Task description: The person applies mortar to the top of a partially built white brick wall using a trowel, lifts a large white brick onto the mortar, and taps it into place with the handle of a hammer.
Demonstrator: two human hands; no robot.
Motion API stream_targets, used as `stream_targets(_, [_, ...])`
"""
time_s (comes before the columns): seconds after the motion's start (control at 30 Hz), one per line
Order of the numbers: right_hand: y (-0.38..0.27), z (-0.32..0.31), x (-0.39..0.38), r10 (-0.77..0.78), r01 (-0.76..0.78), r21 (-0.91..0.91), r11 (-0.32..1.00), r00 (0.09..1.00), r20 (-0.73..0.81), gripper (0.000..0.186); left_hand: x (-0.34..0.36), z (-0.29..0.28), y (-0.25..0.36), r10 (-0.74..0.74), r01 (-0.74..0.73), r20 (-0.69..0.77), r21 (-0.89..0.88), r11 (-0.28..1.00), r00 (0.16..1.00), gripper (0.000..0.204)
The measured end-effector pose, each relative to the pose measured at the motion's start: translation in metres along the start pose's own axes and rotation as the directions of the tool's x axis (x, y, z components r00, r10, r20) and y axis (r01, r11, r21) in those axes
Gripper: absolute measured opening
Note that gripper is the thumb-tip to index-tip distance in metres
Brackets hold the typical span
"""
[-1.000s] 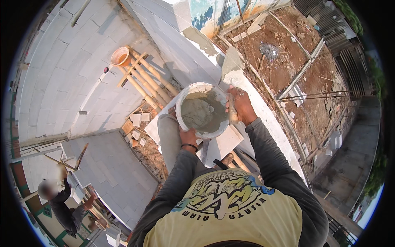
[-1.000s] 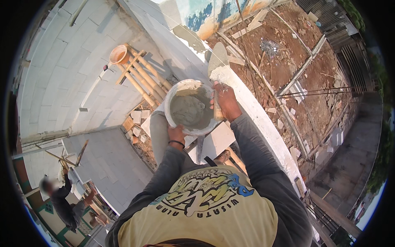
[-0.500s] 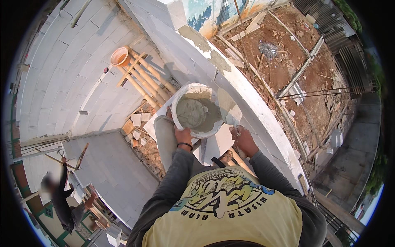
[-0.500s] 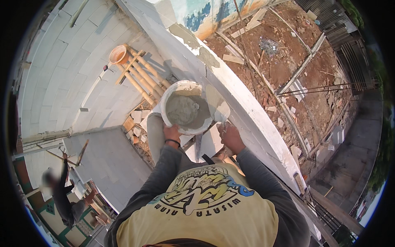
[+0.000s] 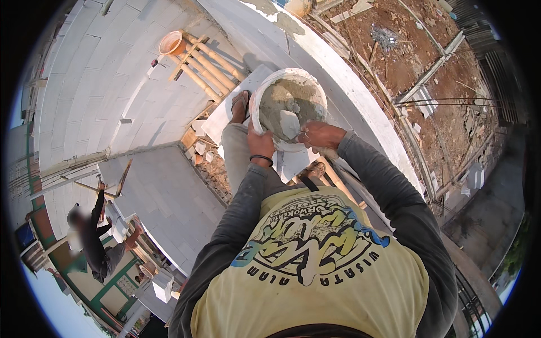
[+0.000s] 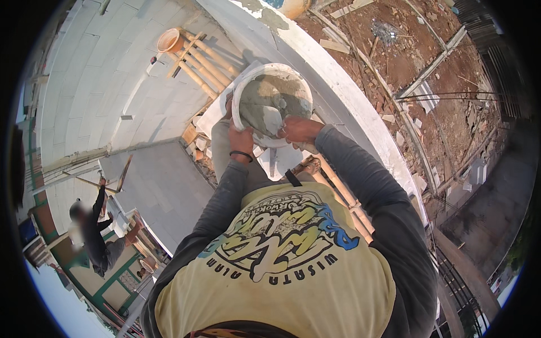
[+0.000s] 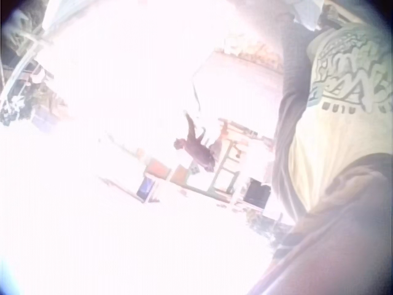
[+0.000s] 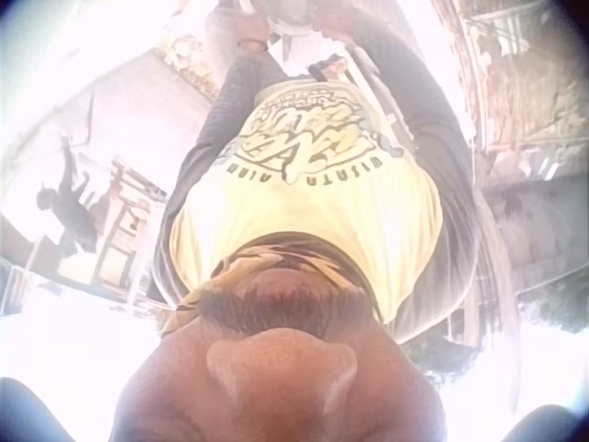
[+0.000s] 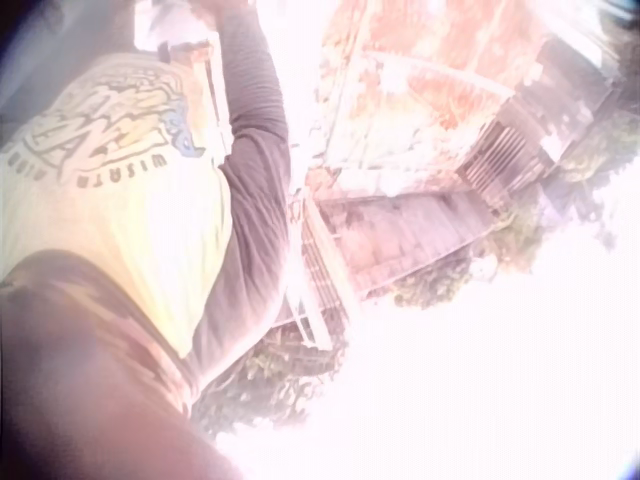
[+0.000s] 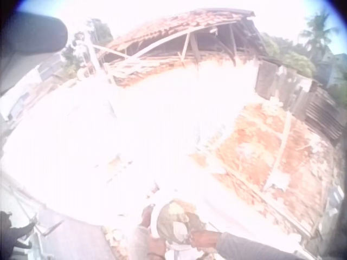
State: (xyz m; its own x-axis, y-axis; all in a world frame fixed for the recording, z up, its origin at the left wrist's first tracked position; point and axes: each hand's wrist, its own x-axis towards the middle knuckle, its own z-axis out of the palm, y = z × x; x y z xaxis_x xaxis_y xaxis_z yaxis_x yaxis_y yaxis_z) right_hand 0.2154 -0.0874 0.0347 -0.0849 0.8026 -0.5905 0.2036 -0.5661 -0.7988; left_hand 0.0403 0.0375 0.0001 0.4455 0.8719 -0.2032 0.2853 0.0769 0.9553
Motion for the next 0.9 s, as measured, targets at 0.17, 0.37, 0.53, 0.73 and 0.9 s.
stream_targets(0.17, [0.034, 0.021, -0.027, 0.070, -0.126, 0.690, 0.713, 0.992, 0.109, 0.031, -0.003, 0.007, -0.025, -0.060, 0.043, -0.054, -0.270, 0.962, 0.997, 0.056])
stream_targets(0.37, [0.003, -0.002, -0.066, 0.079, 0.134, 0.713, 0.689, 0.963, -0.257, 0.030, 0.013, 0.014, -0.019, -0.177, 0.172, 0.040, -0.508, 0.844, 0.983, 0.050])
stream_targets(0.53, [-0.008, -0.066, -0.049, -0.164, -0.110, -0.277, 0.955, 0.582, -0.797, 0.034, 0.030, 0.016, -0.024, -0.197, 0.201, 0.063, -0.504, 0.840, 0.978, 0.051])
stream_targets(0.73, [-0.002, -0.084, -0.041, -0.053, -0.553, -0.367, 0.748, 0.502, -0.864, 0.023, 0.039, 0.015, -0.031, -0.184, 0.192, 0.065, -0.472, 0.860, 0.981, 0.050])
stream_targets(0.9, [0.001, -0.058, -0.042, -0.137, -0.503, -0.319, 0.803, 0.366, -0.920, 0.022, 0.048, 0.006, -0.040, -0.236, 0.230, 0.047, -0.471, 0.852, 0.971, 0.051])
